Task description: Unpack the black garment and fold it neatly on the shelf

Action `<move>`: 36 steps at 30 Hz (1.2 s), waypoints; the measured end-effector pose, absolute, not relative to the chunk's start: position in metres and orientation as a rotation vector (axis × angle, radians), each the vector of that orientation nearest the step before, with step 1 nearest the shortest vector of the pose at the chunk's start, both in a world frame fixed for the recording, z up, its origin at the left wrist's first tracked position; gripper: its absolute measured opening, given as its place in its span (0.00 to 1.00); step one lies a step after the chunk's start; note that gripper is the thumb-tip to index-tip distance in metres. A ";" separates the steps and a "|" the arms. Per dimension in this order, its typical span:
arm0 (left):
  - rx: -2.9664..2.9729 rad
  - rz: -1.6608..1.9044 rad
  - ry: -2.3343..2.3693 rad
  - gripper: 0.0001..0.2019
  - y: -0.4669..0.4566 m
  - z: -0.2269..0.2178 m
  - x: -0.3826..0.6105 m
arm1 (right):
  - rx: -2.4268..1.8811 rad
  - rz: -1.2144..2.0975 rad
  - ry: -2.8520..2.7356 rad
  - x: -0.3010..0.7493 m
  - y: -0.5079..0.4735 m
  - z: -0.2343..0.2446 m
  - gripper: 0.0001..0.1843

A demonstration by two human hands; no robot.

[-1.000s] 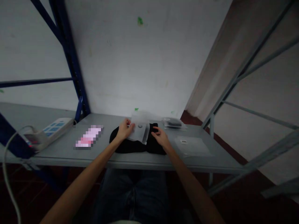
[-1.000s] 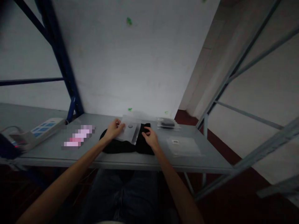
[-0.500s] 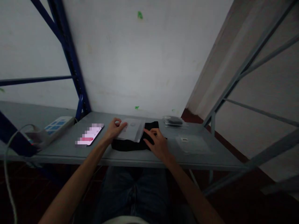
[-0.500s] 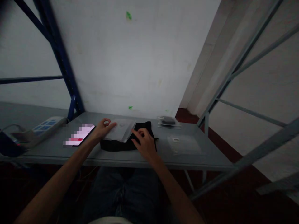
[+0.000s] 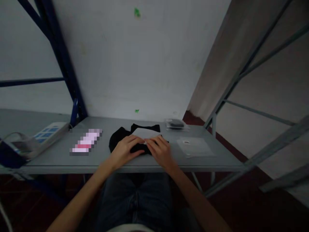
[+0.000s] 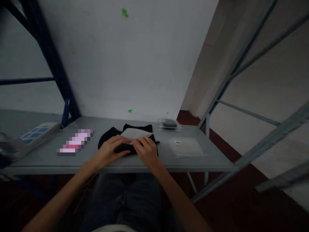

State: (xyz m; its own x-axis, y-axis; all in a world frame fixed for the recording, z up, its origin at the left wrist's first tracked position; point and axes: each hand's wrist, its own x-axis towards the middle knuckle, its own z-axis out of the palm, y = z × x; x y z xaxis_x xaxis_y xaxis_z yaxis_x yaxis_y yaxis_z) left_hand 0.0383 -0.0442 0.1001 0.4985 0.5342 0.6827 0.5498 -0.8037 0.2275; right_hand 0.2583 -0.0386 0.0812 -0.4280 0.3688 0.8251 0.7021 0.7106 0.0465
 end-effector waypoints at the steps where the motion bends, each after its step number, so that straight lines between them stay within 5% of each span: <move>1: -2.674 -1.172 -0.948 0.09 -0.047 0.100 0.039 | -0.812 -0.487 -2.064 0.257 -0.039 0.081 0.09; 14: -2.623 -1.211 -1.023 0.14 -0.044 0.087 0.032 | -0.740 -0.508 -2.221 0.263 -0.037 0.077 0.09; 36: -2.656 -1.922 -1.293 0.13 -0.022 0.095 0.047 | -1.176 -0.727 -2.045 0.391 -0.025 0.082 0.12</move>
